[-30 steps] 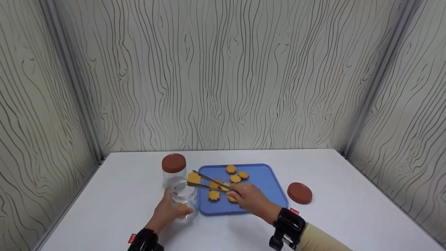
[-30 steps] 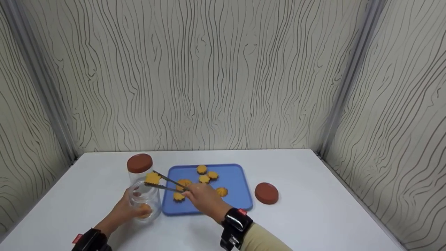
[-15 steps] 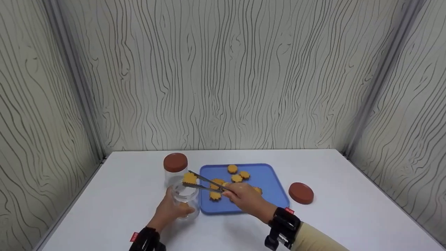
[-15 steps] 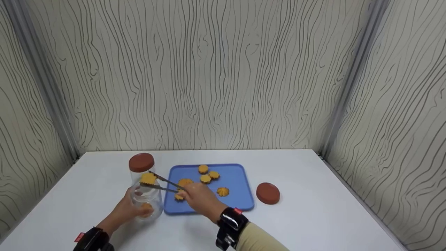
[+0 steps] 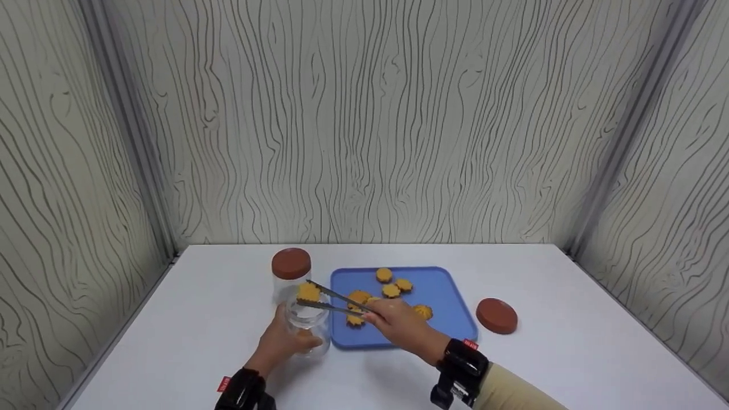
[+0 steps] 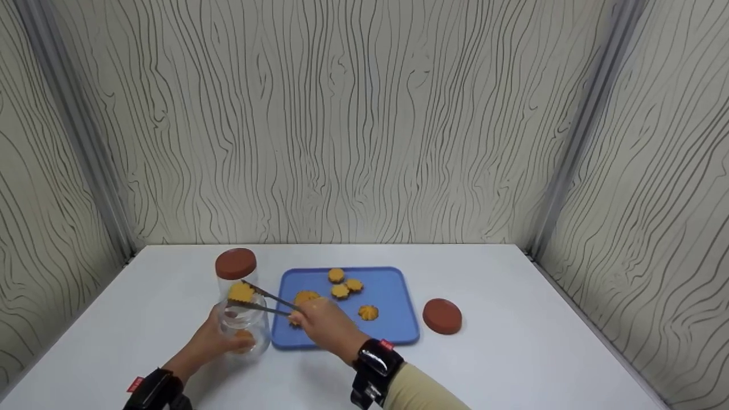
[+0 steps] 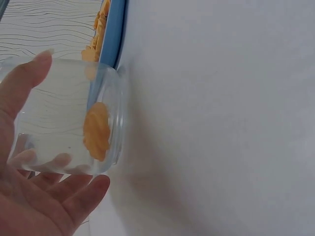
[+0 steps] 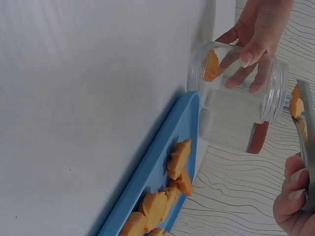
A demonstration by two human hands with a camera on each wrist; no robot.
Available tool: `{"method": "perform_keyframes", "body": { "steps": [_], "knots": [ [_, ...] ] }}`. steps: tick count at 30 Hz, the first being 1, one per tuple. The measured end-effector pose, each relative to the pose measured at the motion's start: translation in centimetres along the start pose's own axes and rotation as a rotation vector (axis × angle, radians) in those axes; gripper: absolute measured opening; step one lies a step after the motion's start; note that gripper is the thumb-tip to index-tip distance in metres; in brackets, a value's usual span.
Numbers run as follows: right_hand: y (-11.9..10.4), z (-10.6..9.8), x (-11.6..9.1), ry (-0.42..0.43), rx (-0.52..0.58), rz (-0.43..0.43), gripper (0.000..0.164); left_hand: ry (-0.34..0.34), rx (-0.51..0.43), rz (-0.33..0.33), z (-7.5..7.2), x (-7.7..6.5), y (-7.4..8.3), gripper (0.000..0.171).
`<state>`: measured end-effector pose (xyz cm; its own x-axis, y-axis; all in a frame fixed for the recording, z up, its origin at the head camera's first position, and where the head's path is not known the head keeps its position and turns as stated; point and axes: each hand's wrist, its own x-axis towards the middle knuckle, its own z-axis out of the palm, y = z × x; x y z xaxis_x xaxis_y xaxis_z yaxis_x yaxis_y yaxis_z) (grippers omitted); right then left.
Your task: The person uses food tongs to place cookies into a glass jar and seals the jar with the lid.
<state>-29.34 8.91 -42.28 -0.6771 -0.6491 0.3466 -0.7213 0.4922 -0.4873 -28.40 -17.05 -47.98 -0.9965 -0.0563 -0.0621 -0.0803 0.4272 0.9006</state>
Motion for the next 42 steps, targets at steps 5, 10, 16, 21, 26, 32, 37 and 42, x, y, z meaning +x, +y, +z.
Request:
{"method": "perform_keyframes", "body": {
  "steps": [5, 10, 16, 21, 26, 32, 37, 42],
  "knots": [
    [-0.13, 0.05, 0.2, 0.009, -0.008, 0.003, 0.022, 0.0, -0.003, -0.001, 0.02, -0.03, 0.1, 0.112],
    [-0.27, 0.1, 0.31, 0.005, -0.01, 0.0, 0.021, 0.003, -0.003, 0.025, 0.01, 0.02, 0.05, 0.11],
    [-0.33, 0.23, 0.4, 0.002, -0.001, 0.013, 0.022, 0.005, 0.02, 0.033, 0.03, 0.1, 0.07, 0.108],
    [-0.31, 0.31, 0.46, 0.004, 0.014, 0.025, 0.022, -0.003, -0.001, 0.042, 0.07, 0.09, -0.06, 0.108],
    [-0.23, 0.34, 0.36, 0.005, 0.063, 0.033, 0.022, 0.017, 0.011, 0.103, 0.07, -0.08, -0.18, 0.104],
    [0.03, 0.37, 0.21, 0.029, 0.063, -0.001, 0.022, 0.044, 0.034, 0.149, -0.08, -0.31, -0.21, 0.104],
    [0.23, 0.3, 0.1, 0.026, 0.072, -0.007, 0.022, 0.042, 0.01, 0.11, -0.07, -0.36, -0.18, 0.106],
    [0.57, 0.0, -0.29, 0.009, 0.081, 0.038, 0.024, 0.032, -0.019, 0.066, 0.0, -0.49, 0.01, 0.106]
  ]
}}
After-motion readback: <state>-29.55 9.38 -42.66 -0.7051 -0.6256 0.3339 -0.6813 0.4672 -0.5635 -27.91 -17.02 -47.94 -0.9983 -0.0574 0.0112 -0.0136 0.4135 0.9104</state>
